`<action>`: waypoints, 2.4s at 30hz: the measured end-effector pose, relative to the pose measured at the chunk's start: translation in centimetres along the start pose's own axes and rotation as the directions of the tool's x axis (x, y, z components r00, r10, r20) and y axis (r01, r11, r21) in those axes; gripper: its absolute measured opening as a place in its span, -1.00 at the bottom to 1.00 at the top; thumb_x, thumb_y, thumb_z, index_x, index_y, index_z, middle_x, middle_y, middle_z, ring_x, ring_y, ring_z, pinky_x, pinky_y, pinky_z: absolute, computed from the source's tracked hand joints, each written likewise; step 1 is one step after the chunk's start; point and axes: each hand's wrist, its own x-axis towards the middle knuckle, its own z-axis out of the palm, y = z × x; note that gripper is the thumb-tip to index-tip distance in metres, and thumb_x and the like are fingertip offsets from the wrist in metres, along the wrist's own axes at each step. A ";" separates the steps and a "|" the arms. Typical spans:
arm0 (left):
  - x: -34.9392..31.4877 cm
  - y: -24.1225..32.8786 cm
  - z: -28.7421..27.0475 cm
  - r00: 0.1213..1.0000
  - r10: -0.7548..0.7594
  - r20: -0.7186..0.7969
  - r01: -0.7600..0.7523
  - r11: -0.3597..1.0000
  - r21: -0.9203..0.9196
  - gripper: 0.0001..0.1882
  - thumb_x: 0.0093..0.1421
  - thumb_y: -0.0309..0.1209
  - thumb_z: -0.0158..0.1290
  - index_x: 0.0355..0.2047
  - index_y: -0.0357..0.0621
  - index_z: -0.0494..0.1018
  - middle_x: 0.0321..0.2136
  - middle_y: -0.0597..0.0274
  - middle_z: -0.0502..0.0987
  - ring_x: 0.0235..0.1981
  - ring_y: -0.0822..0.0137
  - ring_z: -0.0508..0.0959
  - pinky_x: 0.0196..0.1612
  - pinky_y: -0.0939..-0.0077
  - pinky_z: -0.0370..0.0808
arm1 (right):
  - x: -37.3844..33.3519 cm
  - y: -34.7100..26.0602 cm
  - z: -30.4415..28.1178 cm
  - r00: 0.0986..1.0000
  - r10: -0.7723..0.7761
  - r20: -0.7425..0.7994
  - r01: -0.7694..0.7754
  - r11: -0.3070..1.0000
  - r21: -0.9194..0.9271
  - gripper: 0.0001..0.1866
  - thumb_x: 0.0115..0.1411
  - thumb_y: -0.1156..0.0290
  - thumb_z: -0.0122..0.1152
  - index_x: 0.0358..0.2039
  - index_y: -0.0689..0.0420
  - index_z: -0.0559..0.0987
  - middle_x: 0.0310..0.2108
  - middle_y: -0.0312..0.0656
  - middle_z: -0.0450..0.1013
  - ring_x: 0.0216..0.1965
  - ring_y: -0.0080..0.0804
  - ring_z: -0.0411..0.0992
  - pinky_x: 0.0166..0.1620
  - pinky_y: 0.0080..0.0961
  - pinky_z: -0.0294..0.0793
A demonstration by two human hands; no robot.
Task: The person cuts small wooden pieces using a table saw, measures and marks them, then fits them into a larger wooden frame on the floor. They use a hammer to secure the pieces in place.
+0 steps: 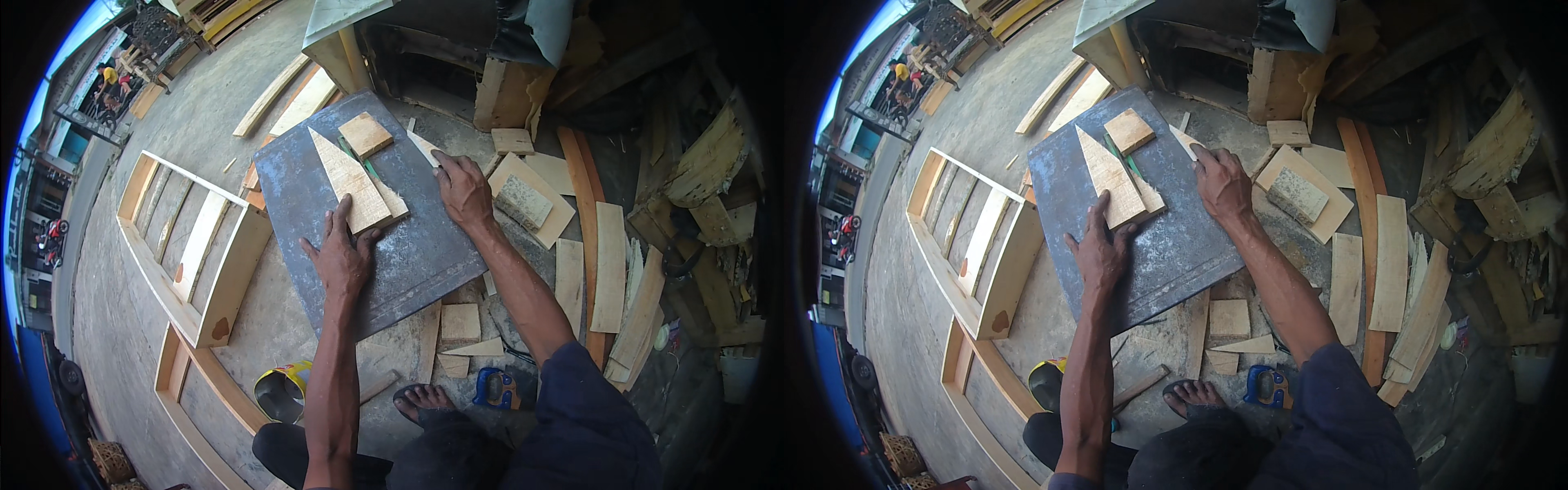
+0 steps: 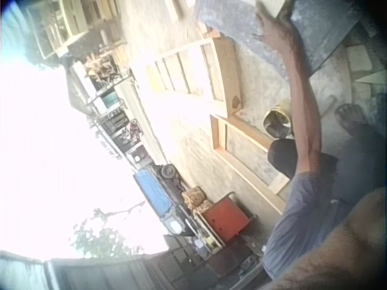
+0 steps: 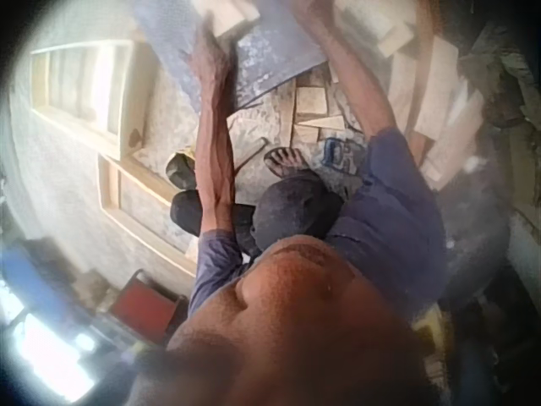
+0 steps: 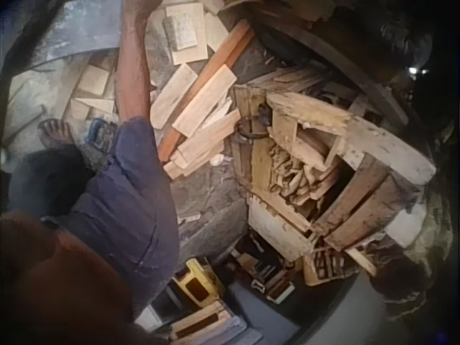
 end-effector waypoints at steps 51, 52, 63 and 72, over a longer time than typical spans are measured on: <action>1.3 -0.5 -0.2 1.000 -0.003 -0.004 0.003 1.000 -0.006 -0.20 0.31 -0.02 0.25 0.49 0.28 0.19 0.37 0.07 0.45 0.55 0.04 0.16 0.53 -0.37 -0.45 | -0.3 1.5 1.2 0.990 0.095 -0.105 -0.106 0.989 -0.101 -0.51 0.23 0.45 0.17 0.18 0.24 0.46 0.10 0.11 0.39 0.12 0.14 0.44 0.10 -0.04 0.55; 1.3 -0.5 -0.2 1.000 -0.008 0.004 0.009 1.000 -0.015 -0.20 0.31 -0.03 0.25 0.49 0.28 0.18 0.37 0.07 0.44 0.55 0.04 0.16 0.53 -0.37 -0.45 | -0.4 1.5 1.2 0.991 0.096 -0.095 -0.106 0.989 -0.102 -0.50 0.22 0.46 0.18 0.19 0.24 0.46 0.10 0.11 0.39 0.12 0.14 0.43 0.11 -0.04 0.55; 1.5 -0.6 -0.1 1.000 0.000 -0.022 0.000 1.000 0.023 -0.19 0.30 -0.02 0.26 0.49 0.28 0.18 0.39 0.12 0.43 0.54 0.04 0.17 0.53 -0.37 -0.44 | -0.3 1.7 1.2 0.991 0.119 -0.063 -0.124 0.988 -0.087 -0.45 0.18 0.46 0.23 0.21 0.23 0.45 0.11 0.11 0.39 0.13 0.14 0.43 0.14 -0.04 0.53; 1.9 -0.8 -0.1 1.000 0.005 -0.015 -0.005 0.999 0.038 -0.18 0.31 0.04 0.23 0.50 0.31 0.17 0.38 0.11 0.43 0.54 0.05 0.17 0.53 -0.38 -0.43 | -0.4 1.6 1.1 0.990 0.126 -0.069 -0.132 0.988 -0.081 -0.48 0.19 0.48 0.18 0.20 0.24 0.46 0.10 0.14 0.41 0.12 0.16 0.44 0.13 -0.02 0.53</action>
